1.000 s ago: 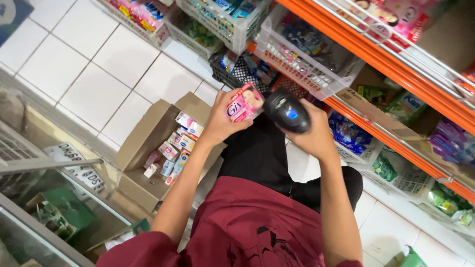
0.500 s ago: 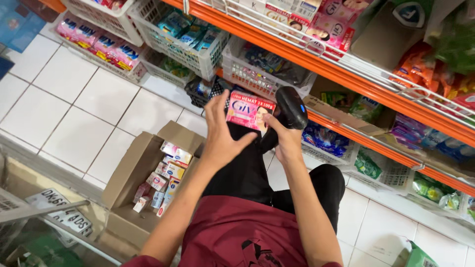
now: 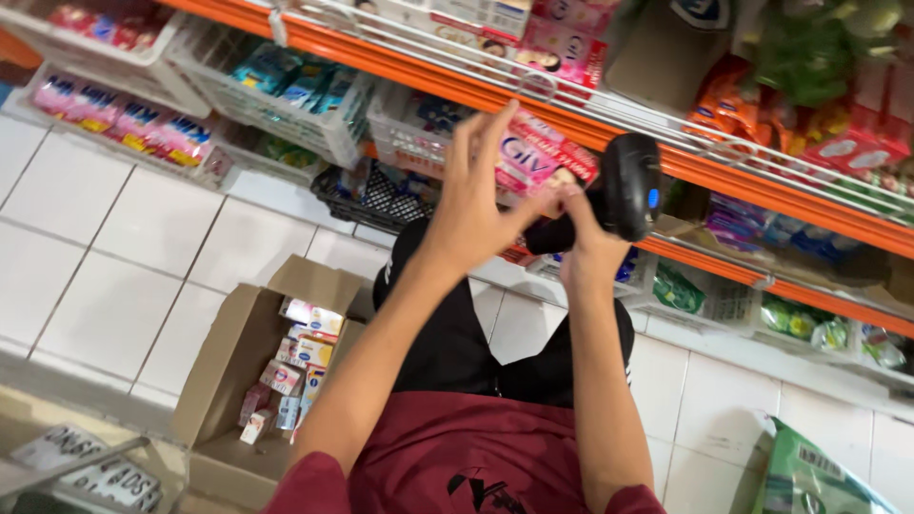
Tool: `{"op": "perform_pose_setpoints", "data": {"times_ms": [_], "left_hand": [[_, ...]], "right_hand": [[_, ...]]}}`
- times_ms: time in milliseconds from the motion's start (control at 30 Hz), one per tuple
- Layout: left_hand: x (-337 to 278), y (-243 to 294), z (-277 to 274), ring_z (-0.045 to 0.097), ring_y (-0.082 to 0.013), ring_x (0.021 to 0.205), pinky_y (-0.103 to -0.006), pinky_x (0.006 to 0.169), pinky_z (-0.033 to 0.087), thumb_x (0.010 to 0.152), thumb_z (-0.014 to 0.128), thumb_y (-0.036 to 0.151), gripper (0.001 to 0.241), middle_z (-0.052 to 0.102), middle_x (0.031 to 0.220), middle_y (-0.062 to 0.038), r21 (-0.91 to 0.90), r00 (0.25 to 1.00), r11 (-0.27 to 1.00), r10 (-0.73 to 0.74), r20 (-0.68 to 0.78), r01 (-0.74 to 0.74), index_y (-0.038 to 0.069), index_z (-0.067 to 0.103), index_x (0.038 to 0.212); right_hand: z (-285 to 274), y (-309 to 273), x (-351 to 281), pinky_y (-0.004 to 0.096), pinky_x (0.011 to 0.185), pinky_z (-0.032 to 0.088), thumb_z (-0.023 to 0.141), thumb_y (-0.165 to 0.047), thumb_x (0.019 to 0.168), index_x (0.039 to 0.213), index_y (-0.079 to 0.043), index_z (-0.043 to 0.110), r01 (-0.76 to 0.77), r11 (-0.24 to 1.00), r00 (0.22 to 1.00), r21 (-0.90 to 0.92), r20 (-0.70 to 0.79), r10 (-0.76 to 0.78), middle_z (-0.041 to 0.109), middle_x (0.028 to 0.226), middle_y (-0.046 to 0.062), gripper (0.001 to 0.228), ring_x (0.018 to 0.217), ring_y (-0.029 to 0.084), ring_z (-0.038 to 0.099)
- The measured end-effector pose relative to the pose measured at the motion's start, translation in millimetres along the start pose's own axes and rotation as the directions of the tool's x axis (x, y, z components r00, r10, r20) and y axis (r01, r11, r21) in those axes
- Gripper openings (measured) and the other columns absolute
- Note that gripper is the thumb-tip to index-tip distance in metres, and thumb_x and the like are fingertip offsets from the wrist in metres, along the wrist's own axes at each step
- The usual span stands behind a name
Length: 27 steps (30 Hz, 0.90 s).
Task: The person scans packaged soap boxes using a handheld barcode scanner and places them onto the store shelves.
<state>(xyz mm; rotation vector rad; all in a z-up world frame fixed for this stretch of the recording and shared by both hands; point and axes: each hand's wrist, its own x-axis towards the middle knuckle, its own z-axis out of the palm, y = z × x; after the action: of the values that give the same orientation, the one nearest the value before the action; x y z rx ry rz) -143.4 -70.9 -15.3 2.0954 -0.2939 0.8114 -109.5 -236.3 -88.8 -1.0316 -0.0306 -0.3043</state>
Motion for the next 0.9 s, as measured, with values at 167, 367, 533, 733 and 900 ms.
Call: {"op": "perform_pose_setpoints", "data": {"times_ms": [167, 367, 533, 733, 900], "left_hand": [[76, -44, 52, 0.055, -0.034, 0.127, -0.0464, 0.11, 0.048, 0.106, 0.061, 0.007, 0.032, 0.056, 0.136, -0.015, -0.012, 0.987, 0.999, 0.045, 0.154, -0.044, 0.008, 0.061, 0.137], [145, -50, 137, 0.051, -0.0439, 0.116, -0.0582, 0.094, 0.047, 0.091, 0.069, 0.028, 0.039, 0.053, 0.128, -0.021, 0.478, 0.93, 0.843, 0.068, 0.361, -0.247, 0.002, 0.065, 0.12], [176, -52, 172, 0.038, -0.0527, 0.131, -0.0733, 0.092, 0.042, 0.088, 0.068, 0.027, 0.061, 0.031, 0.151, -0.023, 0.76, 0.669, 0.649, -0.544, 0.506, -0.046, -0.001, 0.052, 0.141], [206, -82, 195, 0.053, -0.0423, 0.125, -0.0598, 0.095, 0.047, 0.091, 0.064, 0.026, 0.046, 0.054, 0.138, -0.022, 0.643, 0.613, 0.721, -0.392, 0.686, -0.258, 0.002, 0.065, 0.13], [223, -101, 196, 0.061, -0.0375, 0.108, -0.0549, 0.085, 0.05, 0.095, 0.059, 0.032, 0.04, 0.062, 0.123, -0.021, 0.551, 0.608, 0.817, -0.352, 0.712, -0.172, 0.005, 0.069, 0.123]], "right_hand": [[-40, -24, 18, 0.03, 0.089, 0.052, 0.076, 0.011, 0.091, 0.134, 0.001, 0.058, 0.103, 0.995, 0.991, 0.003, -0.091, -0.102, 0.062, 0.11, 0.003, 0.048, 0.1, 0.015, 0.062], [-58, -33, 14, 0.03, 0.092, 0.052, 0.073, 0.009, 0.089, 0.136, -0.003, 0.056, 0.108, 0.994, 0.98, 0.019, -0.172, -0.103, 0.061, 0.117, 0.002, 0.052, 0.105, 0.013, 0.061], [-74, -22, 13, 0.032, 0.097, 0.052, 0.076, 0.01, 0.092, 0.135, 0.0, 0.056, 0.095, 0.994, 0.975, 0.045, -0.205, -0.084, 0.06, 0.118, 0.004, 0.049, 0.109, 0.016, 0.061], [-70, -35, 13, 0.031, 0.098, 0.052, 0.075, 0.01, 0.084, 0.137, -0.005, 0.056, 0.11, 0.99, 0.966, 0.088, -0.242, -0.086, 0.063, 0.123, 0.004, 0.058, 0.112, 0.015, 0.062], [-79, -34, 11, 0.034, 0.102, 0.053, 0.077, 0.01, 0.093, 0.14, 0.0, 0.056, 0.092, 0.992, 0.976, 0.086, -0.203, -0.073, 0.062, 0.124, 0.008, 0.051, 0.114, 0.018, 0.063]]}}
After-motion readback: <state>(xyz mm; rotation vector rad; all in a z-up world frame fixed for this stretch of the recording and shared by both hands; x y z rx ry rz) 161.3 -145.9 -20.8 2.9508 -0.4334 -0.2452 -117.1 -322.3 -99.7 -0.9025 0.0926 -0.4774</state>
